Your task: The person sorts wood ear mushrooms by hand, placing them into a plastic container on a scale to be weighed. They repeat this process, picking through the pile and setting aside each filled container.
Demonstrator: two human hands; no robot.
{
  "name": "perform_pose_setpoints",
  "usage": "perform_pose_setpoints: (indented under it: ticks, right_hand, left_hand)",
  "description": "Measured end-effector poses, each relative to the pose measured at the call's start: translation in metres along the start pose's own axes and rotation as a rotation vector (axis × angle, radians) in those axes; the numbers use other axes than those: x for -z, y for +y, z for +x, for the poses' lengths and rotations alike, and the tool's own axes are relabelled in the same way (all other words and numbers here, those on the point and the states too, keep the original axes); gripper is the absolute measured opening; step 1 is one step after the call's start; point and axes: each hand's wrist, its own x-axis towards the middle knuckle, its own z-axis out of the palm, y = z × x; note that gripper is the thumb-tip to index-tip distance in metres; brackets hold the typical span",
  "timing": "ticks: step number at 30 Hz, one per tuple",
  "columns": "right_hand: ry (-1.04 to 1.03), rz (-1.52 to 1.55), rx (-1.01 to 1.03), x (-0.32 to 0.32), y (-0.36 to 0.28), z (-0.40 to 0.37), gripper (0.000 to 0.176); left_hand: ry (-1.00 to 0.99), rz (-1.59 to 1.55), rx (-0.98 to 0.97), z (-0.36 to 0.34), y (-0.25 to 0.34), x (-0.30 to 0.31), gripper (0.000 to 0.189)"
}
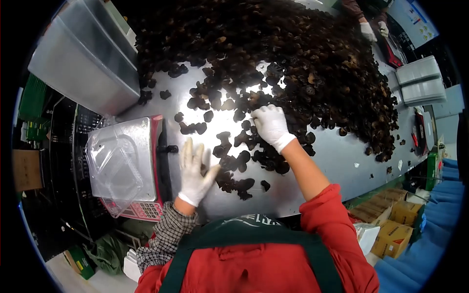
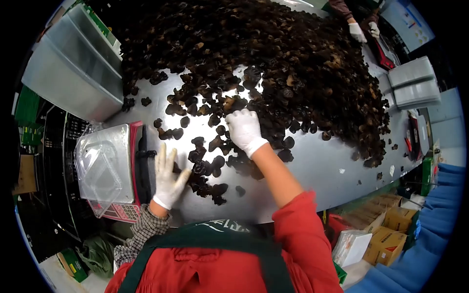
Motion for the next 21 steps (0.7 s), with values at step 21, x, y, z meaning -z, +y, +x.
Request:
perform_pose_setpoints:
  ticks: [21]
  right_hand:
    - [0.12, 0.107, -0.458, 0.078, 0.051, -0.087, 0.06]
  left_hand:
    - [-0.08, 0.045, -0.403, 0.146, 0.039, -0.072, 0.036]
